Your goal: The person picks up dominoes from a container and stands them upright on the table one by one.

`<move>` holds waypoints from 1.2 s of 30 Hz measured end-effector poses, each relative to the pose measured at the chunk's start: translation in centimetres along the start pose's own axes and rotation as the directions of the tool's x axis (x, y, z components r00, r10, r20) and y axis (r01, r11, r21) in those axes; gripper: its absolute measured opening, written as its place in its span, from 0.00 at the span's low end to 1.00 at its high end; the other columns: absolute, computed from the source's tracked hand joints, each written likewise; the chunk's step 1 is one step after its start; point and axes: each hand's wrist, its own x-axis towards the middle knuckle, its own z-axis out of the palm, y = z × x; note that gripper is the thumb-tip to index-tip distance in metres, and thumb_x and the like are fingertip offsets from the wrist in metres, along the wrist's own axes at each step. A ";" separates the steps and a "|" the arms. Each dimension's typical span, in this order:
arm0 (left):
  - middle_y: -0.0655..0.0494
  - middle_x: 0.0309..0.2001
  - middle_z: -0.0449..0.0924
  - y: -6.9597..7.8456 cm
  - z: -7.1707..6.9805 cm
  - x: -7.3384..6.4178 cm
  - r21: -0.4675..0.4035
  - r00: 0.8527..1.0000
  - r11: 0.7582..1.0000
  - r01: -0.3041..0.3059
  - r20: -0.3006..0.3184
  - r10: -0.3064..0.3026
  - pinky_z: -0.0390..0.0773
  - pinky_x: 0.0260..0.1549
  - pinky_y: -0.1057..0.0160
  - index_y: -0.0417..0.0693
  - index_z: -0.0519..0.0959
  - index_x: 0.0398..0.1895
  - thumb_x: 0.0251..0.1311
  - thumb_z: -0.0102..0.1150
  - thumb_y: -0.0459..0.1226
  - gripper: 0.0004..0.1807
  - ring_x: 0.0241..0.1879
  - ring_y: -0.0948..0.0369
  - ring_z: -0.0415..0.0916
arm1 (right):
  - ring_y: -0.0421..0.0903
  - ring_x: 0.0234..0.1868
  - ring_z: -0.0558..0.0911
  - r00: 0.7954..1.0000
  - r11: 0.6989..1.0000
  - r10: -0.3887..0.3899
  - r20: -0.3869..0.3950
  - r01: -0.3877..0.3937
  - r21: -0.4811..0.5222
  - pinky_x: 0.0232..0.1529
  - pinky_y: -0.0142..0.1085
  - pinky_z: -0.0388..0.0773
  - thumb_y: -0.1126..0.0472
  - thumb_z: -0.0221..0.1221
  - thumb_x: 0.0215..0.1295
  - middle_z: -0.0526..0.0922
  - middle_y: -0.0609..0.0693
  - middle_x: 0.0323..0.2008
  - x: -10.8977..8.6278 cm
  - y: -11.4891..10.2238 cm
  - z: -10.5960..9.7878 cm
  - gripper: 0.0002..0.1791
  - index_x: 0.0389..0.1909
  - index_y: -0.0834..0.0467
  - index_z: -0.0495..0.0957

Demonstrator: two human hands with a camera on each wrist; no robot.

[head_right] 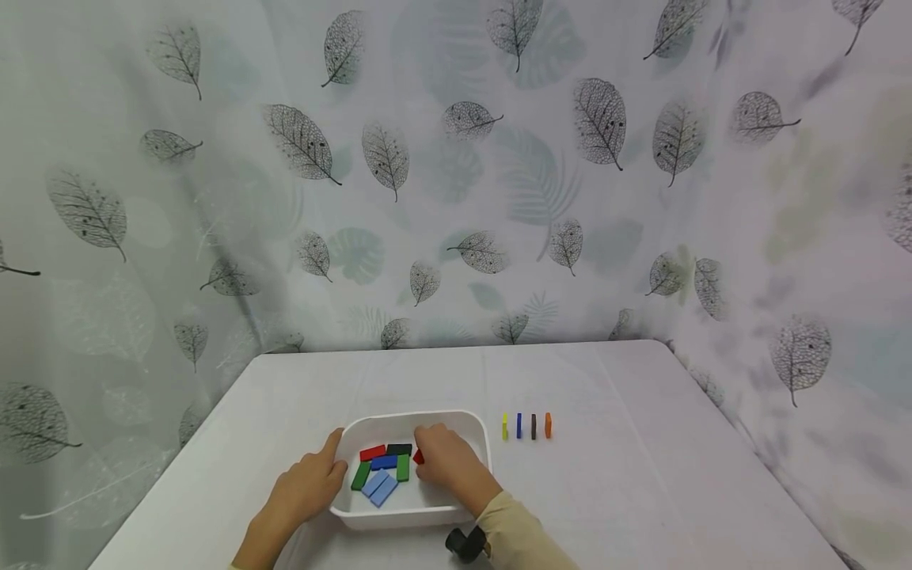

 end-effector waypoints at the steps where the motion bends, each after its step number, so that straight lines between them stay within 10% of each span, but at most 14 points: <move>1: 0.53 0.21 0.69 0.0 0.0 0.0 0.000 1.000 1.000 0.000 0.002 0.000 0.67 0.16 0.60 0.35 0.62 0.77 0.71 0.49 0.40 0.33 0.16 0.56 0.66 | 0.41 0.31 0.74 1.000 1.000 0.002 0.001 -0.002 -0.003 0.36 0.33 0.78 0.63 0.74 0.59 0.76 0.45 0.28 0.0 0.0 0.0 0.12 0.39 0.56 0.80; 36: 0.53 0.20 0.68 -0.1 -0.3 0.0 -0.012 1.000 1.000 -0.009 0.008 0.009 0.69 0.17 0.60 0.35 0.62 0.77 0.72 0.50 0.40 0.33 0.16 0.56 0.66 | 0.40 0.34 0.77 0.997 0.982 -0.078 -0.005 0.078 0.174 0.39 0.32 0.79 0.64 0.73 0.61 0.79 0.40 0.31 -1.1 0.8 -3.6 0.09 0.40 0.54 0.83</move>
